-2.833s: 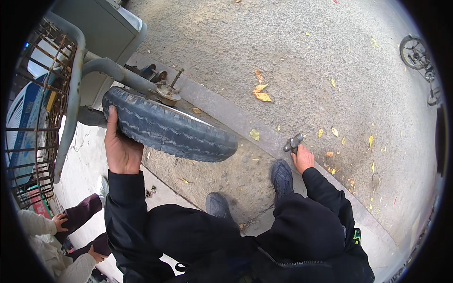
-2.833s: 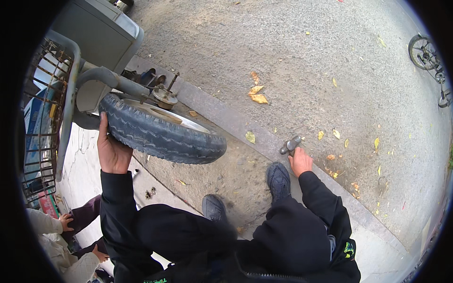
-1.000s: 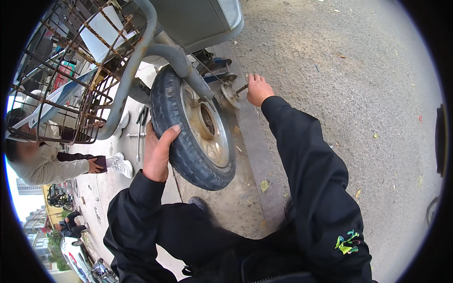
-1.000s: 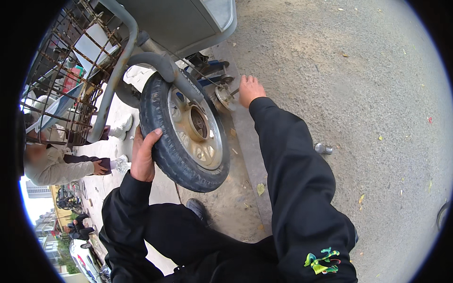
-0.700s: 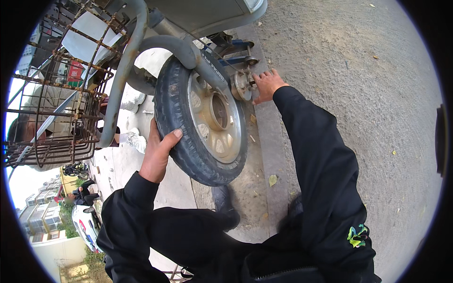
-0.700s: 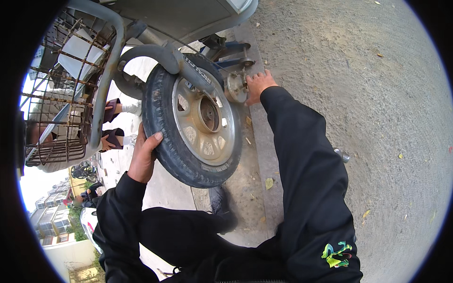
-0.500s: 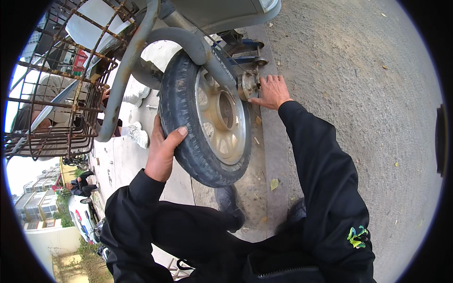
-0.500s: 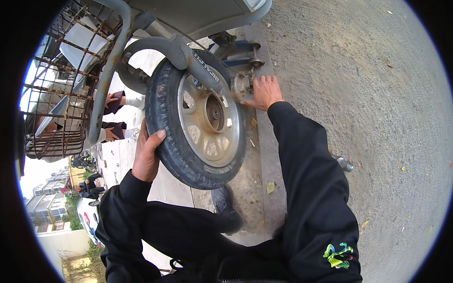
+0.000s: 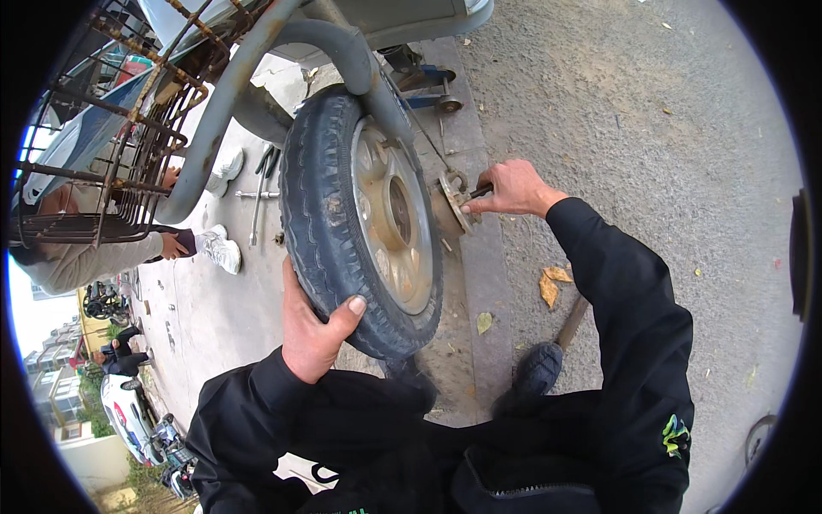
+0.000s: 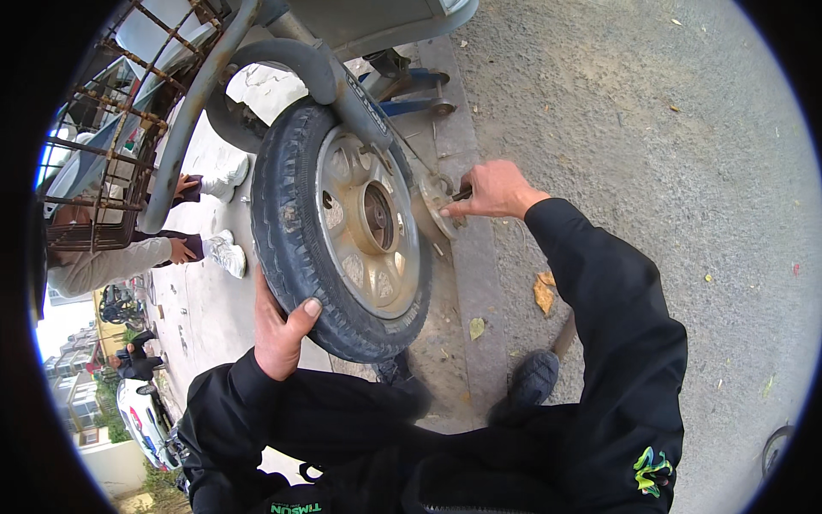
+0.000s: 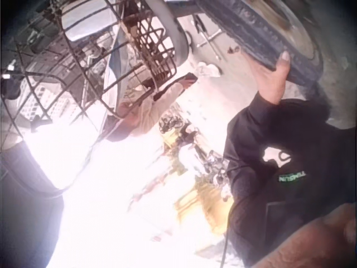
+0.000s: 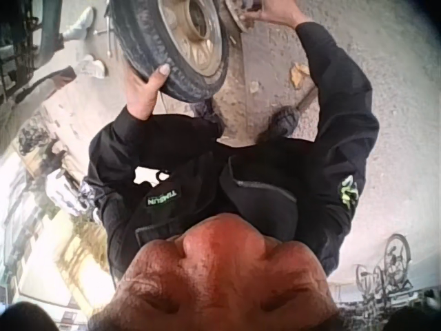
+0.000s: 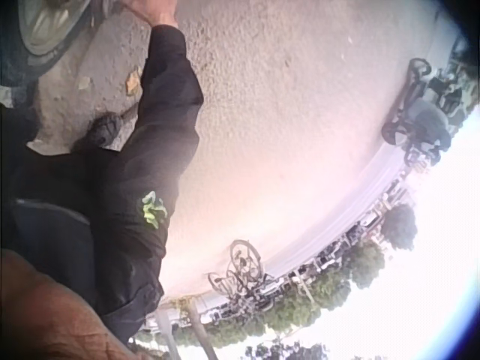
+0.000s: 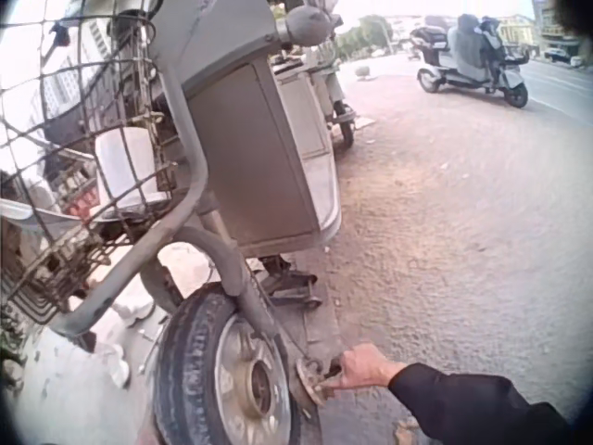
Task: The person uses a hammer and metal rod to tap and remove a bearing from a small wheel hub, then installs the wheel onto a three-wheeled vehicle. The person repeatedly strikes the hub, removes the bearing, and finally mounts the wheel to the vehicle axle.
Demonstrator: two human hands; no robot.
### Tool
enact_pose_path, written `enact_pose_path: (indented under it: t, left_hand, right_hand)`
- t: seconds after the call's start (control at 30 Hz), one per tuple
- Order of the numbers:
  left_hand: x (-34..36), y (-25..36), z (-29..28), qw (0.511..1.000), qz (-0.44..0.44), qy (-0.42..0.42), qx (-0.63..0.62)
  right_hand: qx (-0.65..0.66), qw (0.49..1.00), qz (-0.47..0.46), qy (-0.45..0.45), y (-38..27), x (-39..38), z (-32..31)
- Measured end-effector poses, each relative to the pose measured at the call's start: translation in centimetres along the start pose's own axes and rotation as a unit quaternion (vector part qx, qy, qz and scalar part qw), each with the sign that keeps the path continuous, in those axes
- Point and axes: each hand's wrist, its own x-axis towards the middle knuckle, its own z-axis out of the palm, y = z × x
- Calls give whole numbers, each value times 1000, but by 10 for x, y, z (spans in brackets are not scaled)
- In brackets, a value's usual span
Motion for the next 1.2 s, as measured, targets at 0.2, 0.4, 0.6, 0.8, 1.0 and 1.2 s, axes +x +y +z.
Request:
enact_pose_path:
  t: [0.2,0.4,0.6,0.8,1.0,1.2]
  left_hand:
    - [-28,-9,-12,999,-13,-47,19]
    - [-35,-10,-25,995,-51,-81,15]
    - [-25,-6,-32,995,-45,-90,2]
    - [-17,2,-31,995,-39,-93,24]
    - [-8,0,-38,994,-21,-102,42]
    - [0,-1,-49,991,-42,-118,44]
  right_hand:
    - [65,997,39,19,-49,-21,9]
    - [71,995,42,53,-70,-23,5]
    - [64,996,25,65,-85,-34,-1]
    - [47,995,26,80,-80,-29,1]
    - [225,974,-12,25,-52,-18,20]
    - [344,938,2,-45,-36,-4,36]
